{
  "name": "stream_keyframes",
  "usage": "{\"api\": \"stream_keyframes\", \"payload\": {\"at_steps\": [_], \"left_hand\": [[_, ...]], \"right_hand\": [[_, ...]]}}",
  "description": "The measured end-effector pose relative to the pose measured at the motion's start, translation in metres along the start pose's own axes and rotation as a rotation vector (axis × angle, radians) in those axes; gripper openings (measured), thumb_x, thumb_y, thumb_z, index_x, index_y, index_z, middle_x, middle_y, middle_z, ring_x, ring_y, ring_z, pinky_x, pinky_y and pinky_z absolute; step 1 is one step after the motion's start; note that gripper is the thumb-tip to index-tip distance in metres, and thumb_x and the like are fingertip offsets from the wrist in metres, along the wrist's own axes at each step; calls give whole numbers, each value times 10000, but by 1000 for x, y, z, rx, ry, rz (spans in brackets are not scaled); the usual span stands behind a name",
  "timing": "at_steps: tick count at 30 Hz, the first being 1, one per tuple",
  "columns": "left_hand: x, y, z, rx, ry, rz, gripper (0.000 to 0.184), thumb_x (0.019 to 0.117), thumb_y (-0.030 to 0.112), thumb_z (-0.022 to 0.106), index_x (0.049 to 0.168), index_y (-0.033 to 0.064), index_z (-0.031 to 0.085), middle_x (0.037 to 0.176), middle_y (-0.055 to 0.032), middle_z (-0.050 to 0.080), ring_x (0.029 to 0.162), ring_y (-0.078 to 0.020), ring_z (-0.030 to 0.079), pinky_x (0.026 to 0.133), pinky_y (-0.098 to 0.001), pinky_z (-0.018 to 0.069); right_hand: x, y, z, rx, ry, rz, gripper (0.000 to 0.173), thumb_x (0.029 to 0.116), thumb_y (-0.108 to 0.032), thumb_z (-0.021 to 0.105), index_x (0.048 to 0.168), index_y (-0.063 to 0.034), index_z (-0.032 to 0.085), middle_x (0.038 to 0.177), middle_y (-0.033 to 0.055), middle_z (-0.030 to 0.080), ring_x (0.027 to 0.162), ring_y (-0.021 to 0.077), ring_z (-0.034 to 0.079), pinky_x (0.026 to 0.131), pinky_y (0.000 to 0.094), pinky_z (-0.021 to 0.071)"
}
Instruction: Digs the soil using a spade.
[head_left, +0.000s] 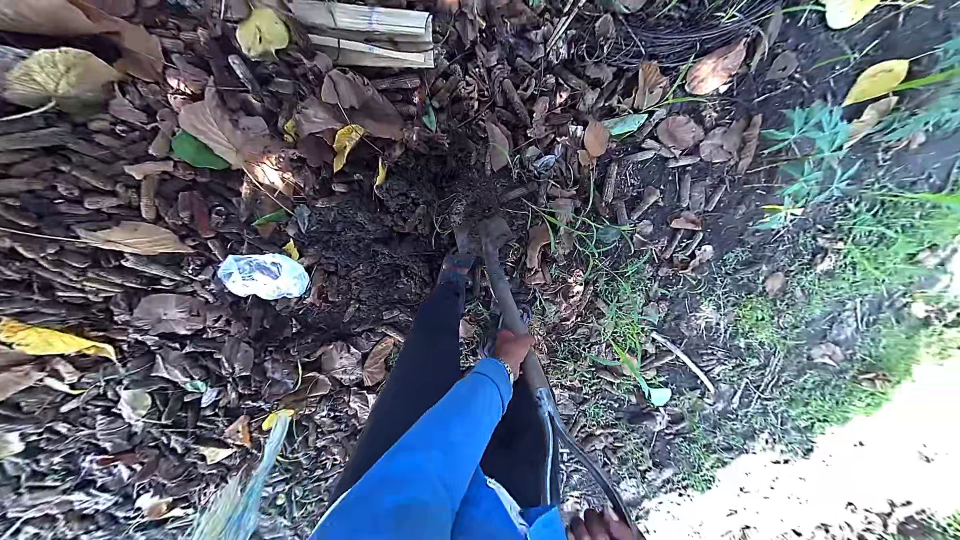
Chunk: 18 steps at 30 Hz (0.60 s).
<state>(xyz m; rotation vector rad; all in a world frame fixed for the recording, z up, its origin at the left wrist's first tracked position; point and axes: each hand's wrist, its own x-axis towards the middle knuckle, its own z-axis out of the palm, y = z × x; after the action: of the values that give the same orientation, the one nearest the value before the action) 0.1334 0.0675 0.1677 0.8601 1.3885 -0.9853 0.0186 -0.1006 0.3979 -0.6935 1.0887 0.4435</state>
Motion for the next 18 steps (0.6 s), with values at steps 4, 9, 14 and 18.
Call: {"api": "stream_keyframes", "payload": {"at_steps": [4,9,14,18], "left_hand": [[-28,-12,43,-316,-39,-55,503,923,130,734,1339,-12,488,1065,-231,639,851,-329,681,689,-489,601],[-25,-23,61,-478,-50,52,262,930,100,714,1112,5,552,753,-109,597,576,-206,608,530,-356,566],[-41,-27,61,-386,29,154,197,923,35,677,1063,-24,552,673,-94,588,495,-168,573,461,-288,512],[-55,-29,67,-244,82,160,229,905,39,698,1070,-18,550,682,-82,593,507,-158,575,482,-288,518]], "right_hand": [[12,-33,5,62,3,25,287,956,-252,631,707,-142,719,576,-17,617,559,127,648,632,330,596],[26,-41,-8,163,-163,-9,264,912,-305,686,723,-125,727,579,-5,625,547,146,655,566,335,583],[26,-32,-2,276,-228,52,257,879,-281,693,684,-113,692,550,12,602,526,184,650,576,389,595],[24,-41,7,240,-180,66,337,932,-276,602,636,-122,644,523,18,584,496,206,640,555,418,593]]}}
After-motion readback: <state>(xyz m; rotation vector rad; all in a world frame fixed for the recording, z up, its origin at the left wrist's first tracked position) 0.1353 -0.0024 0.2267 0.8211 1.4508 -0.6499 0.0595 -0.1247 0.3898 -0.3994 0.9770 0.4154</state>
